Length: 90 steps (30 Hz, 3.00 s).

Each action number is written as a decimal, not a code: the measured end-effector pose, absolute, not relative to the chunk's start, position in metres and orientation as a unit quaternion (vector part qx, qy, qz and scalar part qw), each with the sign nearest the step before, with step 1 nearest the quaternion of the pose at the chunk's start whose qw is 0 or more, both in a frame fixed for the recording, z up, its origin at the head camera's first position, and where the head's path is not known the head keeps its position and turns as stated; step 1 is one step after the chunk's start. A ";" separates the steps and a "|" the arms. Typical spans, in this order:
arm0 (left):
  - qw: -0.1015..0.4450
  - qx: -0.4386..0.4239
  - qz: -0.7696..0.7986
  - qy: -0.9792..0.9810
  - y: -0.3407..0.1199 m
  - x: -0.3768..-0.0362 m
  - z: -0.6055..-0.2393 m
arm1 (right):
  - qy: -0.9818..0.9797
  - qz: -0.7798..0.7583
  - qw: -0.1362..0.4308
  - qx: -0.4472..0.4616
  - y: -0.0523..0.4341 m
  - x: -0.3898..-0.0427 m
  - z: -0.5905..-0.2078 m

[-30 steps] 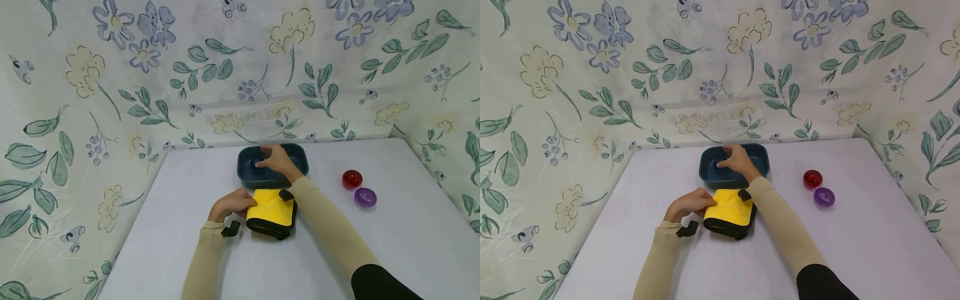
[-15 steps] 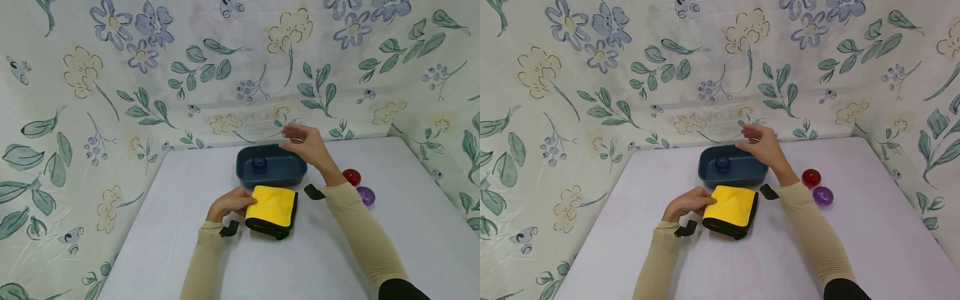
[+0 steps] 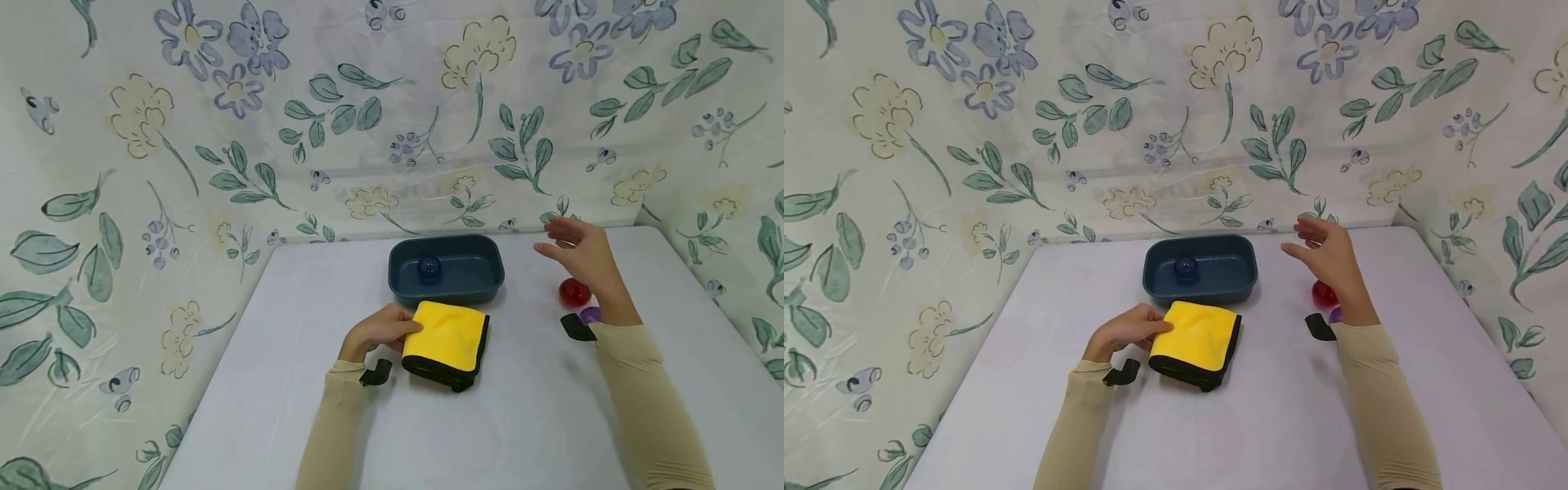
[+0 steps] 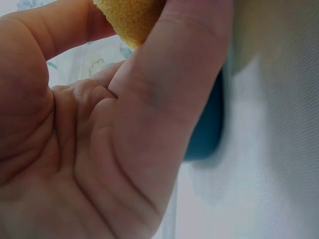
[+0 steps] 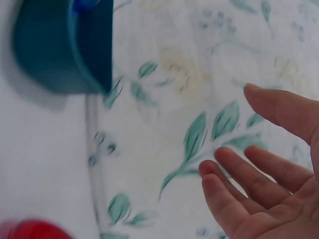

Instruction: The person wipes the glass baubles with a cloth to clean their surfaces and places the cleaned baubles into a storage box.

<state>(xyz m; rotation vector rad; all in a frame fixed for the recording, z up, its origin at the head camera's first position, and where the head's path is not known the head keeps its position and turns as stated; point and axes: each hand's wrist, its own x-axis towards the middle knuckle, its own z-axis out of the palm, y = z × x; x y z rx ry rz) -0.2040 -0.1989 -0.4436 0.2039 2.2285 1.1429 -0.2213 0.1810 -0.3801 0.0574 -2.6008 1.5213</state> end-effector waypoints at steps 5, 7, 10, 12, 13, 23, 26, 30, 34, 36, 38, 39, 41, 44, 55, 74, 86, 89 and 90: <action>0.310 0.083 0.427 0.845 -0.198 -0.204 -0.442 | -0.879 0.476 0.010 -0.023 0.215 -0.217 -0.405; 0.310 0.083 0.426 0.846 -0.197 -0.204 -0.442 | -0.881 0.471 -0.007 -0.035 0.224 -0.216 -0.415; 0.311 0.079 0.427 0.845 -0.196 -0.204 -0.442 | -0.884 0.465 -0.026 -0.045 0.233 -0.214 -0.426; 0.309 0.078 0.427 0.846 -0.196 -0.205 -0.443 | -0.883 0.465 -0.035 -0.049 0.237 -0.213 -0.432; 0.308 0.078 0.427 0.847 -0.196 -0.205 -0.444 | -0.885 0.462 -0.042 -0.050 0.238 -0.212 -0.434; 0.307 0.073 0.426 0.848 -0.197 -0.204 -0.443 | -0.895 0.428 -0.119 -0.053 0.247 -0.212 -0.442; 0.309 0.074 0.426 0.847 -0.197 -0.204 -0.442 | -0.899 0.415 -0.126 -0.057 0.246 -0.211 -0.443; 0.310 0.074 0.431 0.844 -0.197 -0.205 -0.443 | -0.903 0.403 -0.133 -0.069 0.245 -0.211 -0.443; 0.310 0.072 0.439 0.840 -0.198 -0.205 -0.443 | -0.906 0.393 -0.141 -0.070 0.245 -0.211 -0.442; 0.310 0.071 0.444 0.838 -0.199 -0.206 -0.444 | -0.906 0.390 -0.146 -0.070 0.245 -0.211 -0.441; 0.310 0.072 0.448 0.835 -0.199 -0.206 -0.444 | -0.906 0.389 -0.152 -0.071 0.245 -0.211 -0.440; 0.310 0.073 0.451 0.834 -0.199 -0.207 -0.444 | -0.906 0.387 -0.155 -0.071 0.246 -0.211 -0.439; 0.312 0.073 0.456 0.831 -0.199 -0.208 -0.444 | -0.907 0.385 -0.157 -0.070 0.246 -0.210 -0.439; 0.313 0.073 0.459 0.828 -0.199 -0.209 -0.445 | -0.909 0.379 -0.159 -0.067 0.246 -0.210 -0.438; 0.322 0.079 0.478 0.814 -0.200 -0.209 -0.446 | -0.911 0.375 -0.157 -0.067 0.248 -0.211 -0.443; 0.340 0.082 0.494 0.796 -0.196 -0.211 -0.447 | -0.887 0.434 -0.146 -0.054 0.222 -0.209 -0.423; 0.343 0.095 0.551 0.755 -0.201 -0.208 -0.437 | -0.869 0.482 -0.115 -0.011 0.189 -0.199 -0.399; 0.338 0.100 0.569 0.743 -0.201 -0.207 -0.433 | -0.862 0.495 -0.107 -0.002 0.181 -0.198 -0.396; 0.336 0.102 0.576 0.738 -0.201 -0.206 -0.431 | -0.861 0.498 -0.103 0.001 0.179 -0.197 -0.395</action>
